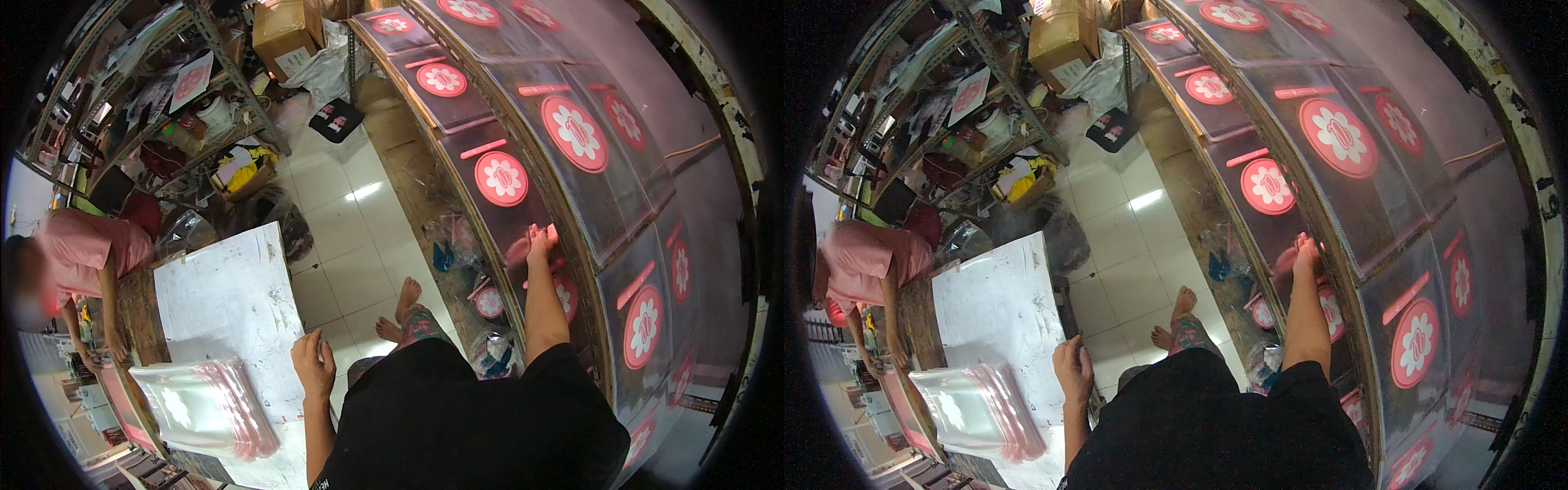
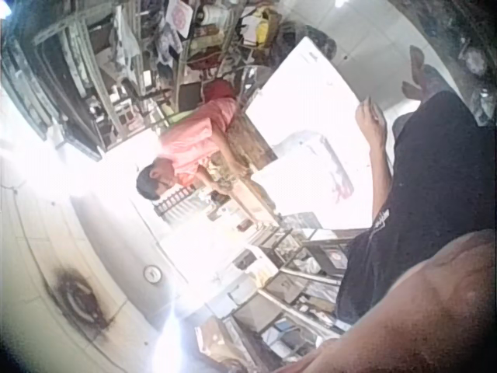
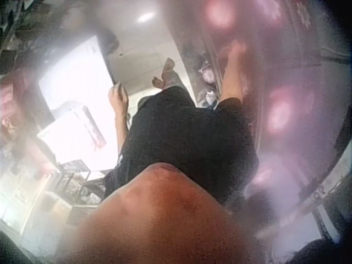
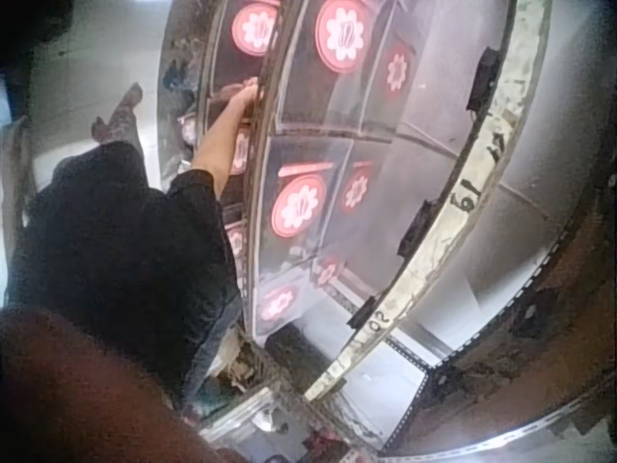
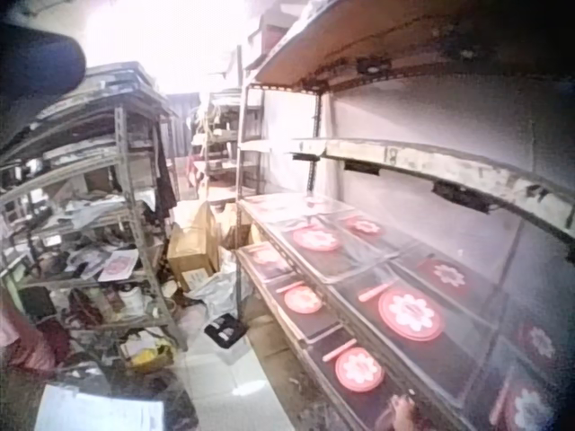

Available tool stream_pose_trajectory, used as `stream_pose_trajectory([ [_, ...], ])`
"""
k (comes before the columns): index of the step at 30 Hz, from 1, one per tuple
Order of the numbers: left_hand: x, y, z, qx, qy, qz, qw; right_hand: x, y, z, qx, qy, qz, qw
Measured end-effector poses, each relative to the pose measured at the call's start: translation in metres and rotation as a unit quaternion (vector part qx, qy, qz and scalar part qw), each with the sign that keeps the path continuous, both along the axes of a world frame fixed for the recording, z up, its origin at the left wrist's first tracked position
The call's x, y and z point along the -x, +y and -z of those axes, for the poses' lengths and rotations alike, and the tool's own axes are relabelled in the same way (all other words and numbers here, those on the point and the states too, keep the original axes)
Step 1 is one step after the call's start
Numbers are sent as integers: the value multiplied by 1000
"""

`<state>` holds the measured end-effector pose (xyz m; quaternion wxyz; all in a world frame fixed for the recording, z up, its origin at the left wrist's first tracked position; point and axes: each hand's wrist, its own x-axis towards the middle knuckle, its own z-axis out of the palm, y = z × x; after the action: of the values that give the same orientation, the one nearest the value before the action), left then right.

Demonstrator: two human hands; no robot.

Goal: The person repeatedly picks up clear plastic sheets with red floral designs from a nearby rack and stacks them on a table. Another person in a pink shirt is visible working at the same table. The camera wearer continues this repetitive stacking process for the duration of the clip.

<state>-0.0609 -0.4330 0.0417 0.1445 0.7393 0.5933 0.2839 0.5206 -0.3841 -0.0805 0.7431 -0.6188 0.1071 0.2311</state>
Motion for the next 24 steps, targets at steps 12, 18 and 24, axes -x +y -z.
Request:
stream_pose_trajectory([
  [12,4,0,6,-8,4,1,1000,-4,-14,9,412,-345,-55,841],
  [18,2,1,8,-8,2,8,1000,8,-28,5,449,-522,-256,678],
  [24,3,0,9,-21,-5,19,1000,11,-31,4,471,-511,-288,659],
])
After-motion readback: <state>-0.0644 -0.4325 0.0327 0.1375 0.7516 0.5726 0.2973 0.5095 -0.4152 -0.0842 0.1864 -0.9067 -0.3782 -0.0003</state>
